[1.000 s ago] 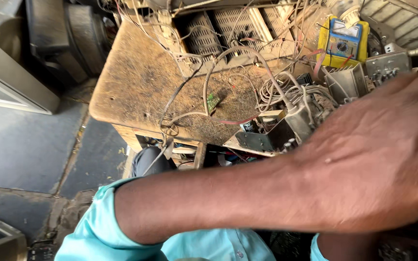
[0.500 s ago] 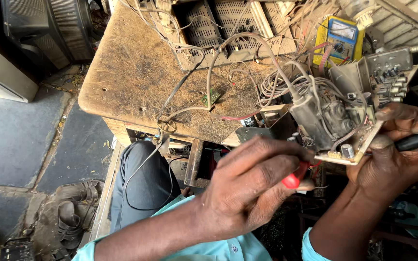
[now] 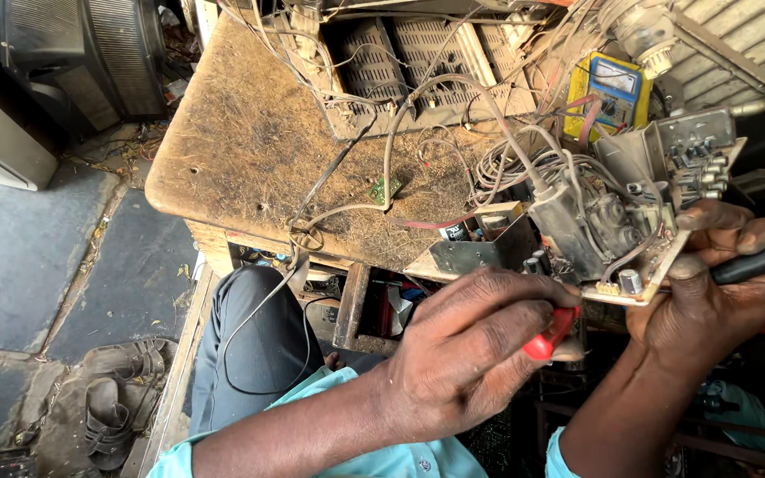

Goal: The person sits at an outdoor repair bench holding a large circuit board upright with one hand while soldering its underside with a soldering iron in the other hand. They briefly handle a small board and components from the workbench, then resume soldering different spots on the board and reposition it as they work.

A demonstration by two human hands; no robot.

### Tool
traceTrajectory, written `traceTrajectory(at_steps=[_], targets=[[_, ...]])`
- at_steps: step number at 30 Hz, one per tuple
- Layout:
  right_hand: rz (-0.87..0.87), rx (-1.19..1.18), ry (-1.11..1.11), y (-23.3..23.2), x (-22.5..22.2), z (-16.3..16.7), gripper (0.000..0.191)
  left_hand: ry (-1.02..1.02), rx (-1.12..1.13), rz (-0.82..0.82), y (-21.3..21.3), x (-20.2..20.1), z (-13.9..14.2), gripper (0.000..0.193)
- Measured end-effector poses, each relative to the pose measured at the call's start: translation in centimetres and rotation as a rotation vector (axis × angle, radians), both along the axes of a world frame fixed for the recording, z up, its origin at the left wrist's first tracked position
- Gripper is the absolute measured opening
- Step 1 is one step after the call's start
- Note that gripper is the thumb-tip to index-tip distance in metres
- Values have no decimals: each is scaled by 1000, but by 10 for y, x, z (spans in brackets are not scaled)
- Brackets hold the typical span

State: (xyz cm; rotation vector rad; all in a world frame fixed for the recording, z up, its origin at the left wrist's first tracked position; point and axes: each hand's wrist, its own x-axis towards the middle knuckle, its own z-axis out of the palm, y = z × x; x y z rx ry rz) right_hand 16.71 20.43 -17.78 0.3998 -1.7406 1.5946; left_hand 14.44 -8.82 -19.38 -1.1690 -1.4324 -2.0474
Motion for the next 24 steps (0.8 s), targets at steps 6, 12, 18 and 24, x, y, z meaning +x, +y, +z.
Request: traceTrajectory(at_steps=[6,12,18,24], targets=[[-12,11,4,0,-1,1,50,61,-48,-5,1,-2,6,33],[17,-19,11,7,-1,-1,50,136,-114,113,9,-2,9,33],[-3,-39,18,0,-7,1,49,39,-187,191,20,5,14,30],[-75,39,11,-30,-21,11,51,-101,-152,265,24,-7,21,29]])
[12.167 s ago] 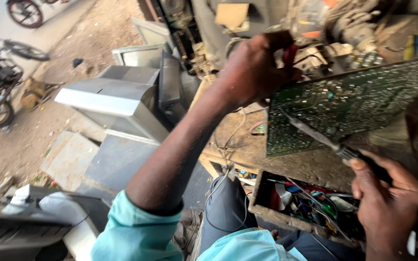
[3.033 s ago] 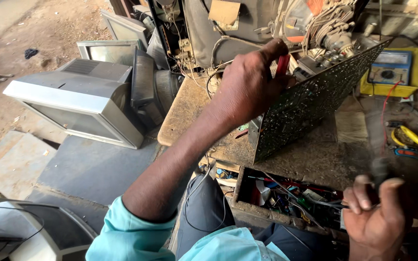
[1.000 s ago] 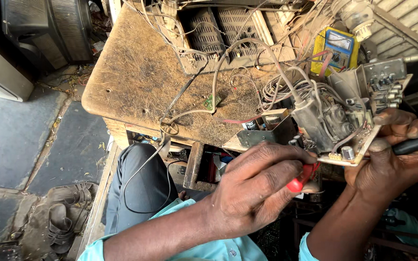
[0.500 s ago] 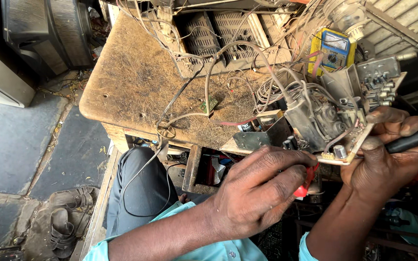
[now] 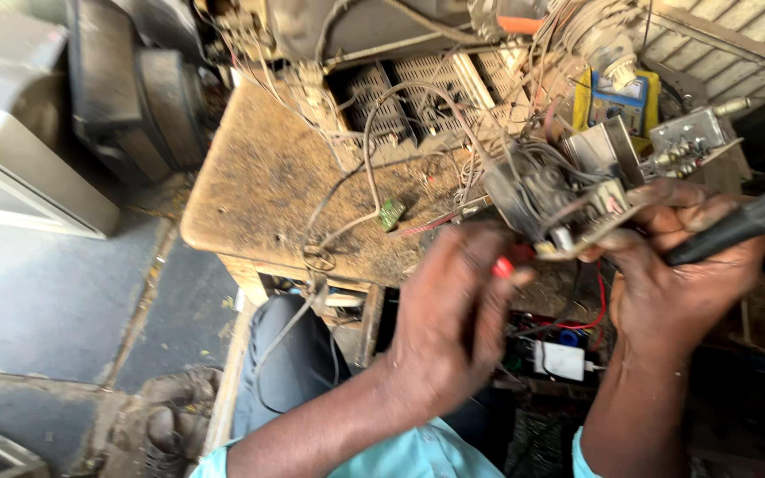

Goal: The person sits at an outdoor repair bench holding a large circuit board upright with one hand while soldering its underside with a soldering iron in the other hand. They briefly handle a small board and components from the workbench, then resume soldering different spots on the board and reposition it as they work.

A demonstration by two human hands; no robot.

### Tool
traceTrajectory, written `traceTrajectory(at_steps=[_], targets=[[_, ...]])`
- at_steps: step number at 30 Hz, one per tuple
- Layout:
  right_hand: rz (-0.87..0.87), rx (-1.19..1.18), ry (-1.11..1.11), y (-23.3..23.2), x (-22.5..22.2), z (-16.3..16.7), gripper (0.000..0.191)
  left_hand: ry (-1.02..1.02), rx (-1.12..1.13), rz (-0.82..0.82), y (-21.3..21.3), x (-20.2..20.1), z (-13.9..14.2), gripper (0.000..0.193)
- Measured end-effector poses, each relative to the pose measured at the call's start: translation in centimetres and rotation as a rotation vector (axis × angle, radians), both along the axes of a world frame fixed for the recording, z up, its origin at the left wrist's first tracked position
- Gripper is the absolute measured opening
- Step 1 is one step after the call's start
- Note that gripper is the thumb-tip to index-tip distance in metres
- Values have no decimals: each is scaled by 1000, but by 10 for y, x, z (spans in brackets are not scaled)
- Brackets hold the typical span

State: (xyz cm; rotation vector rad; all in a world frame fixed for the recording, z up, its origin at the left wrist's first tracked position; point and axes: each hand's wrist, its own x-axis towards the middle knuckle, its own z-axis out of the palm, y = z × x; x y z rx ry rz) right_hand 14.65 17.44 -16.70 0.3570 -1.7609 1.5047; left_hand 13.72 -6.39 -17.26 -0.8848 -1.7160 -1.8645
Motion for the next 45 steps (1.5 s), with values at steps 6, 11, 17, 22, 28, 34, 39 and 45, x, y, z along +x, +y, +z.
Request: traceTrajectory(at_steps=[6,11,17,22,28,34,39,45], targets=[[-80,-1,-97,-29,-21,19,52,-79,27,96,1,-29,5,24],[-58,53,-134,-37,-44,36,56,-241,65,83,5,-48,13,27],[0,111,-90,-29,-62,36,56,-308,181,-19,14,-78,13,30],[51,70,-89,-21,-62,34,53,-351,219,-86,20,-88,13,31],[41,-23,-160,-27,-52,58,43,-344,151,-25,20,-86,16,33],[-73,-80,-213,-3,-13,47,18,-320,207,-50,21,-87,12,32],[-34,-192,-234,45,29,-1,15,-310,189,-58,20,-91,9,32],[-99,-85,-204,52,60,-42,25,-281,128,-65,17,-95,6,31]])
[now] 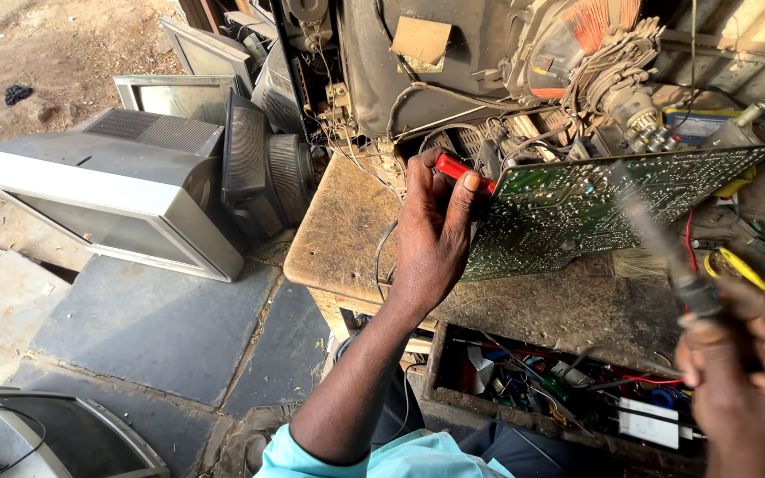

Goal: The person sits at an outdoor repair bench holding a large circuit board upright with one hand while soldering its underside with a soldering iron in the other hand. They briefly handle a small board and components from the workbench, then resume soldering different spots on the board and reposition it as they work.

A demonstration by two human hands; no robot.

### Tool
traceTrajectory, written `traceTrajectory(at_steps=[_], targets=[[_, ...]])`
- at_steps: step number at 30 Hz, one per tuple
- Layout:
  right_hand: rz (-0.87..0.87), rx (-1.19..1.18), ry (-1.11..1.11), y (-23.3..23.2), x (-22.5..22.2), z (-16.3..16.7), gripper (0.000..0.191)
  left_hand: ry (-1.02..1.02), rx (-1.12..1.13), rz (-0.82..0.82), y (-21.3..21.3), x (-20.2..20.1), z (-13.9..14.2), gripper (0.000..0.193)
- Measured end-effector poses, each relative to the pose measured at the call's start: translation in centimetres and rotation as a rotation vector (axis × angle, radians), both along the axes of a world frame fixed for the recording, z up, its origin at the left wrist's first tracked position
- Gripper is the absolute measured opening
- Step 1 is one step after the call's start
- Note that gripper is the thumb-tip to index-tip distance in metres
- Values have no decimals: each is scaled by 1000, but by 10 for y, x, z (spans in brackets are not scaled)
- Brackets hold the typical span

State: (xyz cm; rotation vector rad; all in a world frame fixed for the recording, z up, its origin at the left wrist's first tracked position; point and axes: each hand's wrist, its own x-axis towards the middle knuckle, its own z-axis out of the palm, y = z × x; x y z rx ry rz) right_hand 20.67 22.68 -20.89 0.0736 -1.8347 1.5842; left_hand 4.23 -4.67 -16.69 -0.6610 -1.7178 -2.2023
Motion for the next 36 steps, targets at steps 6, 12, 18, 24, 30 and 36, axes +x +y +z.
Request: traceTrajectory(at_steps=[6,12,18,24,30,36], targets=[[6,70,52,-25,-8,-22,19,-2,36,-56,0,-5,-3,31],[61,-158,45,-22,-34,-40,14,30,22,-48,0,-9,-4,31],[79,-217,48,-23,-40,-46,16,20,-29,-13,0,-15,-5,29],[77,-237,58,-22,-44,-49,15,-10,-14,-52,-1,-18,-6,26],[96,-208,64,-20,-44,-51,16,-16,-9,-80,-2,-18,-7,23],[85,-133,74,-23,-45,-50,16,-5,-4,-82,-3,-19,-7,24]])
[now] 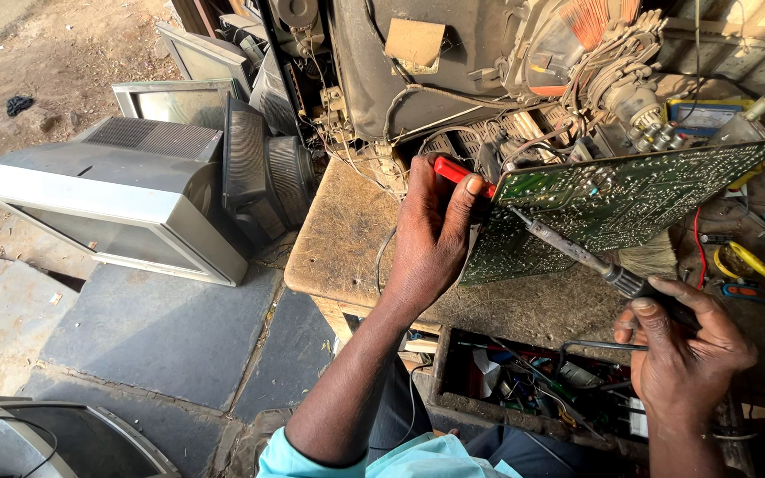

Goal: The person sits at an outdoor repair bench holding a large circuit board upright with one hand while soldering its underside with a soldering iron in the other hand. They briefly handle a small board and components from the workbench, then resume soldering different spots on the board and reposition it as they work.

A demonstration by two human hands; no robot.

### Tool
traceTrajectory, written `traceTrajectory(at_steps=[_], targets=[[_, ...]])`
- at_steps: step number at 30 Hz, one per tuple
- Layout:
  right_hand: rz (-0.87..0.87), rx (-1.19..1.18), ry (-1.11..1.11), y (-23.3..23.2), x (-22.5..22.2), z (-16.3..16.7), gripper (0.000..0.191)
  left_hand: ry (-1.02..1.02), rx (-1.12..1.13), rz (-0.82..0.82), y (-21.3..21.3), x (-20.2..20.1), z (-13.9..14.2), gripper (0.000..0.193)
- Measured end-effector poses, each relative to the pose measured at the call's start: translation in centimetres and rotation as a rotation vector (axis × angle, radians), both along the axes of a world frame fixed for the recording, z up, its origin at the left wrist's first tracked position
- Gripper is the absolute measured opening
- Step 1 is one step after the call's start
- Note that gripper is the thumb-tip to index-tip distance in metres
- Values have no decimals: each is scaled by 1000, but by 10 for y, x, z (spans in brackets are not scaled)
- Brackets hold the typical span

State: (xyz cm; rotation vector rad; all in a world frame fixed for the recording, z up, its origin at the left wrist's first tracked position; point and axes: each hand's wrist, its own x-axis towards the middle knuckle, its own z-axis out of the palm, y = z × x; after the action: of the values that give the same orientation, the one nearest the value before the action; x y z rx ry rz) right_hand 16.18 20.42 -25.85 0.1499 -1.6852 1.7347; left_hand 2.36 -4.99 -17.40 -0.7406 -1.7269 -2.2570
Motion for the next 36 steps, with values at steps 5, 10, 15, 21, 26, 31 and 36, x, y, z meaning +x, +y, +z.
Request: traceTrajectory(at_steps=[5,10,15,21,26,31,36], targets=[[11,-16,-1,1,-2,-1,18,-23,1,-4,0,0,-1,23],[9,-39,12,-3,-4,-1,19,-6,18,-3,2,-1,-1,23],[-161,110,-15,-21,4,5,19,-14,14,-3,1,-1,-1,24],[-274,212,-39,-45,15,6,19,0,-30,11,-1,-2,0,26],[-316,230,-57,-52,13,6,20,-17,-38,4,-2,-3,-2,28],[-279,183,-96,-54,15,12,23,-39,-73,-36,-3,-4,-4,30],[-277,180,-97,-55,20,24,20,-50,-41,-63,-2,-7,-5,30]])
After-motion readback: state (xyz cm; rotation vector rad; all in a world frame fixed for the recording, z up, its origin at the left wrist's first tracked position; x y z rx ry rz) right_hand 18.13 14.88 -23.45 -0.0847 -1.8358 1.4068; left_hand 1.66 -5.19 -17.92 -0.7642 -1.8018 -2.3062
